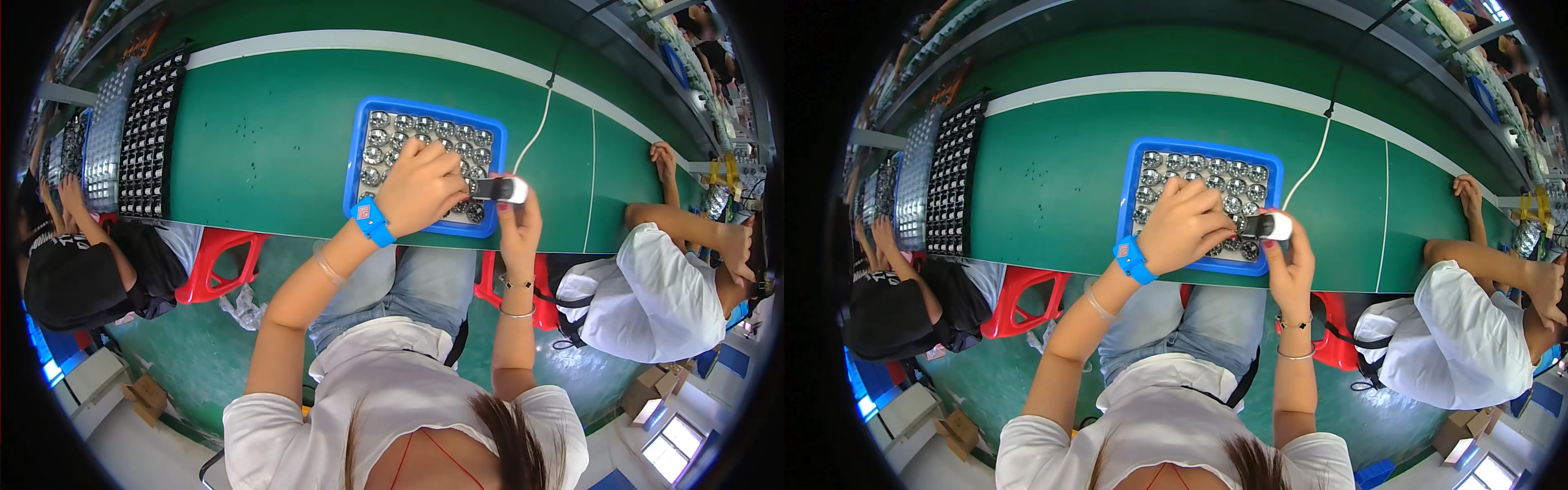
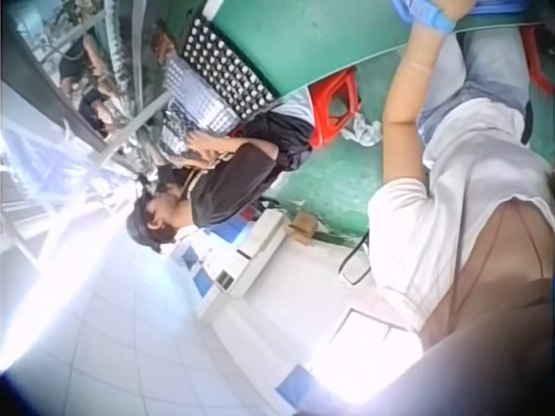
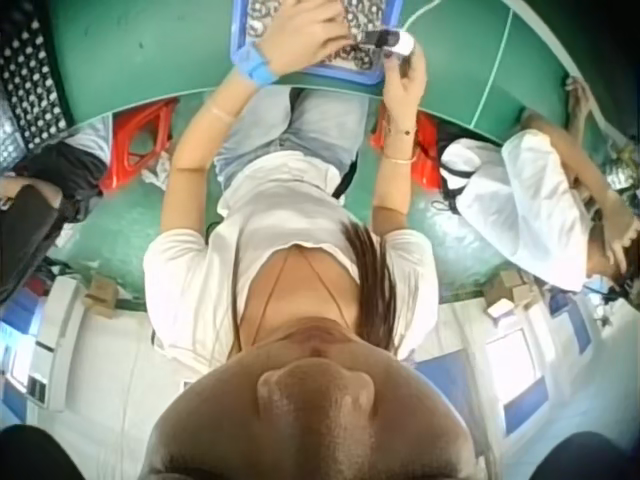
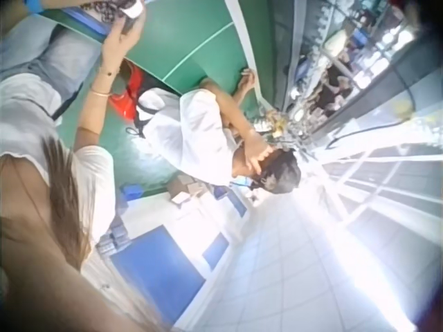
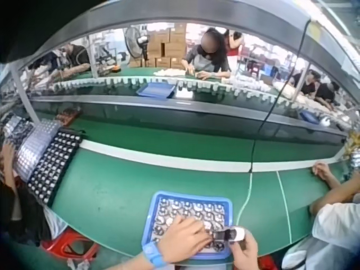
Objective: Inspecting and testing small electronic components using a handheld probe on an assembly line.
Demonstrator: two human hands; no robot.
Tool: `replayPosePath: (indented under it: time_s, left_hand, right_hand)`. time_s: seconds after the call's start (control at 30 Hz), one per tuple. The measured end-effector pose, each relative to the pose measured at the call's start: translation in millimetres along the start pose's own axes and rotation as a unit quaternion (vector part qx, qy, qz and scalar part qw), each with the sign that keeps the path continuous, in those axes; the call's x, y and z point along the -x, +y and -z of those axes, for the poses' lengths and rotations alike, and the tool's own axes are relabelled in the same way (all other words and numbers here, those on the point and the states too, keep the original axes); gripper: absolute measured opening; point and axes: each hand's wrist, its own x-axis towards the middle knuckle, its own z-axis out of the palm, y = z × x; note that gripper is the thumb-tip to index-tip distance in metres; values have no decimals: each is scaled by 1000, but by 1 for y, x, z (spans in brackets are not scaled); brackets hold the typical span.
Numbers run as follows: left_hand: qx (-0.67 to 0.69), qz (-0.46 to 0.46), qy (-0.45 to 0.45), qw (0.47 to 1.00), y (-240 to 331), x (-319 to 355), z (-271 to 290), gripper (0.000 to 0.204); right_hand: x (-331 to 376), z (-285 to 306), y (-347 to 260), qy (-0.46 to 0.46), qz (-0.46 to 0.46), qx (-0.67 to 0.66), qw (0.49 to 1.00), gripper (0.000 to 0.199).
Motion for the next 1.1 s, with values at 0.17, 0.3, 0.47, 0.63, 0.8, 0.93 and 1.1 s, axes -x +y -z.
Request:
replayPosePath:
  time_s: [0.17, 0.3, 0.47, 0.63, 0.8, 0.93, 1.1]
  left_hand:
    - [-49, -16, -37, 998, -4, 2, -8, 9]
    - [-53, -15, -23, 998, -8, -3, -7, 9]
    - [-10, -12, -19, 1000, -4, -5, -4, 9]
    - [14, -4, 20, 1000, 3, -6, 1, 9]
    - [30, 5, 23, 999, 7, -7, 5, 16]
    - [30, 7, 18, 999, 4, -6, 7, 19]
    - [50, 39, -4, 998, 6, -6, 9, 35]
  right_hand:
    - [-5, 10, -3, 47, 18, -39, 998, 37]
    - [-12, 11, -6, 12, 27, -1, 1000, 37]
    - [-11, 7, -1, -5, 2, 3, 1000, 35]
    - [-6, 9, 0, -53, 11, 85, 995, 37]
    - [-5, 5, -3, -20, 11, 56, 998, 33]
    - [-3, 10, -1, -54, 11, 91, 994, 37]
    - [-2, 10, -3, -55, 3, 59, 997, 37]
